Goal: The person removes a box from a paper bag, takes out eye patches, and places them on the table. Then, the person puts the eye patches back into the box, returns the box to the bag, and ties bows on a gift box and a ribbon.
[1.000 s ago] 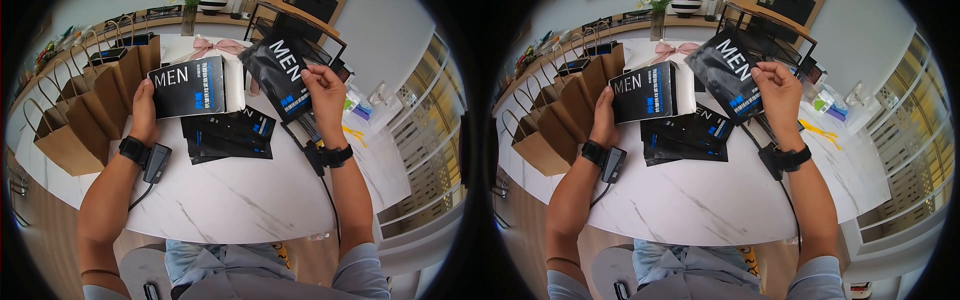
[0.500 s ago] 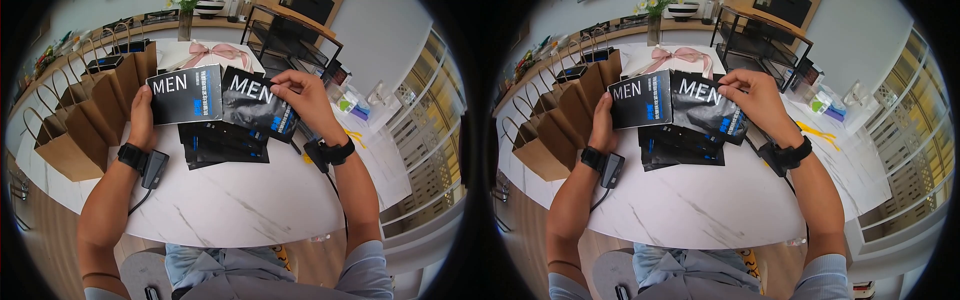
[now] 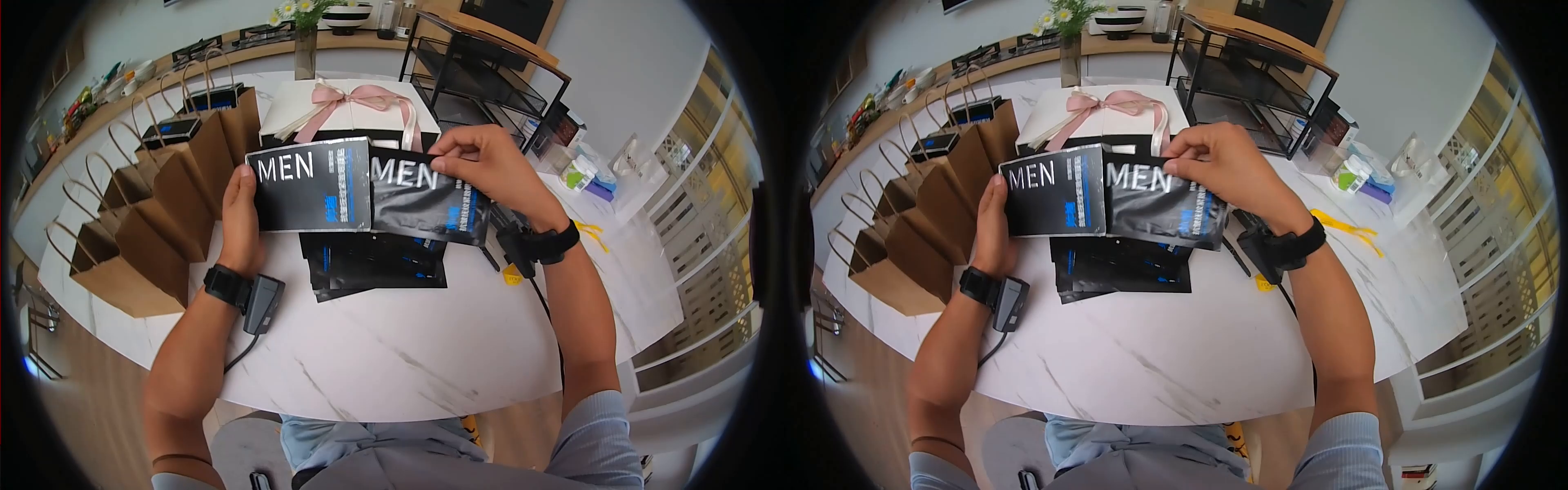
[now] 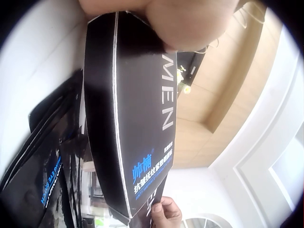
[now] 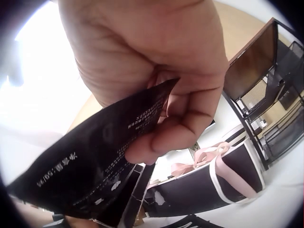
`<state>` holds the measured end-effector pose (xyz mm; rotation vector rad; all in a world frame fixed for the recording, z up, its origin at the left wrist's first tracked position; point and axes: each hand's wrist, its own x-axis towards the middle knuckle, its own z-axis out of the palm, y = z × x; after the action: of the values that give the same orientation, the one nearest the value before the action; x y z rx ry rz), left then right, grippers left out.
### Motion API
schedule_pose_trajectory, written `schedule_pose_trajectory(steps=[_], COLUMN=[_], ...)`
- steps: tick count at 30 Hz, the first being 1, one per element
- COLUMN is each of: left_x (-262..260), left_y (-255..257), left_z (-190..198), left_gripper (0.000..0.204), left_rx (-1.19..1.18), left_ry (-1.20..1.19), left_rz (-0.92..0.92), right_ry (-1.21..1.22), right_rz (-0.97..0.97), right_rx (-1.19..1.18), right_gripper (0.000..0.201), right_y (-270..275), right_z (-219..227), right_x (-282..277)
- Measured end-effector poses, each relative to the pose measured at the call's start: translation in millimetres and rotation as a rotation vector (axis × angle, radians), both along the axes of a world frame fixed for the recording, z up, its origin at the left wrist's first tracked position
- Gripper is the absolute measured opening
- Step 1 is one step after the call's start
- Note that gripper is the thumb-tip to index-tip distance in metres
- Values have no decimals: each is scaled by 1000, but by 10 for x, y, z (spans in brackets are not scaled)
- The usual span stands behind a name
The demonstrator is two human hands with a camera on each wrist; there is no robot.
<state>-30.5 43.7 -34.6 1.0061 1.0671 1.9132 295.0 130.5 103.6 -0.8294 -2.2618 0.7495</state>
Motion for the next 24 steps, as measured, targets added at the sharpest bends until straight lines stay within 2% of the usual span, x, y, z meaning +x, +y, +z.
schedule_pose_trajectory(steps=[2,6,8,10,11,12,14,15,19,23,24], left_x=[130,201,197,120,131,146,153,152,131,137,126], left_y=[-57,-87,-107,-98,-105,-100,-96,-96,-98,-107,-104], left_z=[116,174,186,117,129,139,130,129,101,131,125], left_gripper=[35,34,34,34,34,34,34,34,35,35,35], left_rx=[-14,-61,-48,-54,-71,-89,-91,-91,-110,-129,-130], left_ry=[28,19,-13,-47,-66,-83,-101,-124,-99,-107,-114], left_rz=[28,9,-7,20,46,63,36,18,46,54,63], right_ry=[11,141,165,168,174,176,322,334,360,377,334], right_rz=[110,165,153,-27,62,63,180,214,213,214,143], right_rx=[-29,-95,-54,-228,-305,-305,-522,-540,-482,-413,-415], right_gripper=[17,18,18,22,21,21,16,11,10,13,13], right_y=[58,98,33,-24,66,86,12,-21,-165,-133,-135], right_z=[-20,-216,-213,-80,-103,-116,-167,-198,-467,-531,-462], right_x=[-81,-391,-406,-273,-177,-174,-156,-222,-569,-548,-460])
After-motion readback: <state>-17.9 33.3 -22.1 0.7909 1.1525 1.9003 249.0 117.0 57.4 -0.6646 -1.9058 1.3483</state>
